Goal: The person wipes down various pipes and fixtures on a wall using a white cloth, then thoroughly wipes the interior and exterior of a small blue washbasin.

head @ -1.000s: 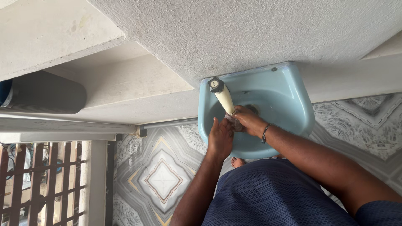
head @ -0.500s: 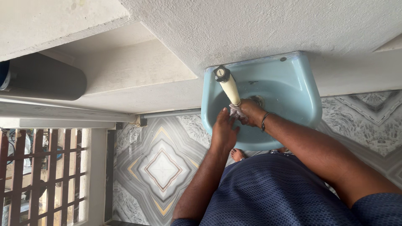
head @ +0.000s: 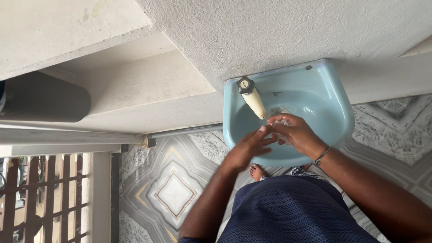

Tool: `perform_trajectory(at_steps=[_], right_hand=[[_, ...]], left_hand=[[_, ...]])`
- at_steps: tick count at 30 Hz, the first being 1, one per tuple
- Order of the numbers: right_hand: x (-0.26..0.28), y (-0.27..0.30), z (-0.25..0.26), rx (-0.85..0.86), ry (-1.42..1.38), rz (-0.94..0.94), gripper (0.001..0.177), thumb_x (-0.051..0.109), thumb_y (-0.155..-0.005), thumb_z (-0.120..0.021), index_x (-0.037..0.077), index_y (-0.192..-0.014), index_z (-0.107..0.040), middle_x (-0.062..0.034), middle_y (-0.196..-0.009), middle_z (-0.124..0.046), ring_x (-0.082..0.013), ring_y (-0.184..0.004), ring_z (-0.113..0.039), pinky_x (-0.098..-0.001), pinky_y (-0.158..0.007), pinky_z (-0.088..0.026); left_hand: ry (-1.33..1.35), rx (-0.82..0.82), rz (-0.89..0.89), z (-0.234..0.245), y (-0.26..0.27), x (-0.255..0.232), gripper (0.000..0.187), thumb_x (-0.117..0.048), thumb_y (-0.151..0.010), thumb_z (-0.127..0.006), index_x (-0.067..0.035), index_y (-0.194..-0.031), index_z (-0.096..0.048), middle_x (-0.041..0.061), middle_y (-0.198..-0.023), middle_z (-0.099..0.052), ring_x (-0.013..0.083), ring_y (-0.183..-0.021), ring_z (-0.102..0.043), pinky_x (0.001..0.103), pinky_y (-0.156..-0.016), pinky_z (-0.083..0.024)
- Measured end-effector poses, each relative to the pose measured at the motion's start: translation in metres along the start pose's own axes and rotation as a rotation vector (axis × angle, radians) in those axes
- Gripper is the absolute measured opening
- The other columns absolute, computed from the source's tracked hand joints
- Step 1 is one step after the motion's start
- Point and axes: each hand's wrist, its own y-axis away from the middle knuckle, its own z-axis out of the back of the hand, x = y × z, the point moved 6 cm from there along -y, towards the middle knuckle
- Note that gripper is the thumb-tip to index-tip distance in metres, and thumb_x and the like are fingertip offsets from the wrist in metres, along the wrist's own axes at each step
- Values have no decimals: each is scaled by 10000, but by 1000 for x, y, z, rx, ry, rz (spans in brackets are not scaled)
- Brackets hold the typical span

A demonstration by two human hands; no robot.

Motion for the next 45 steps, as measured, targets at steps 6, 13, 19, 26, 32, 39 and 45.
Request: perform_trajectory(at_steps=[6,13,19,26,32,39,45], right_hand=[[14,-14,6,-136,-7,-73,239,274,-903,-677,89,-1046,-726,-20,-796,-671,-84,-520,-543,-239,-353,-301],[97,0,-21,-55,50,51,470,468,-994,-585,82,-726,-593,-19,-554,-467,-88,-371,-337,-276,-309,-210],[149,41,-10,78,132,275,532,453,-1051,-561,37,-723,-612,-25,-561,-477,-73,-428,-355,-255,-364,-263],[81,15,7,-66,789,117,548,498,-994,-534,54,-717,-698,-19,-553,-630,-89,-464,-574,-258,-487,-477],[100,37,15,-89,637,261,516,451,-999,-553,44,-702,-666,-20,-524,-588,-86,-445,-534,-277,-445,-434],[120,49,11,-11,546,476,494,377,-1045,-527,55,-684,-629,13,-522,-541,-78,-462,-503,-269,-449,-414],[103,31,5,41,997,503,275,352,-973,-626,88,-1017,-693,-82,-857,-630,-131,-680,-593,-314,-638,-503]], left_hand=[[-1195,-456,-30,49,4,-101,771,-668,-944,-493,-2,-1323,-577,225,-1173,-707,317,-982,-746,459,-826,-604],[-1438,-436,158,54,-67,-146,745,-725,-977,-449,-76,-922,-810,112,-876,-765,282,-884,-764,411,-761,-598],[-1482,-595,142,71,-100,-130,576,-618,-977,-517,-125,-915,-807,105,-897,-781,291,-892,-766,413,-724,-612],[-1647,-353,-199,63,-90,-134,211,-295,-883,-724,-107,-951,-789,125,-1026,-746,320,-994,-725,426,-826,-582],[-1672,-332,-110,48,-69,-148,403,-450,-839,-750,-99,-1033,-723,113,-985,-741,309,-947,-726,436,-777,-578],[-1607,-520,9,53,-93,-126,347,-403,-896,-770,-79,-1003,-706,119,-988,-742,308,-978,-721,420,-816,-579],[-1788,-271,-411,58,-71,-135,195,-172,-940,-715,-157,-1133,-697,110,-1009,-736,311,-983,-708,446,-827,-566]])
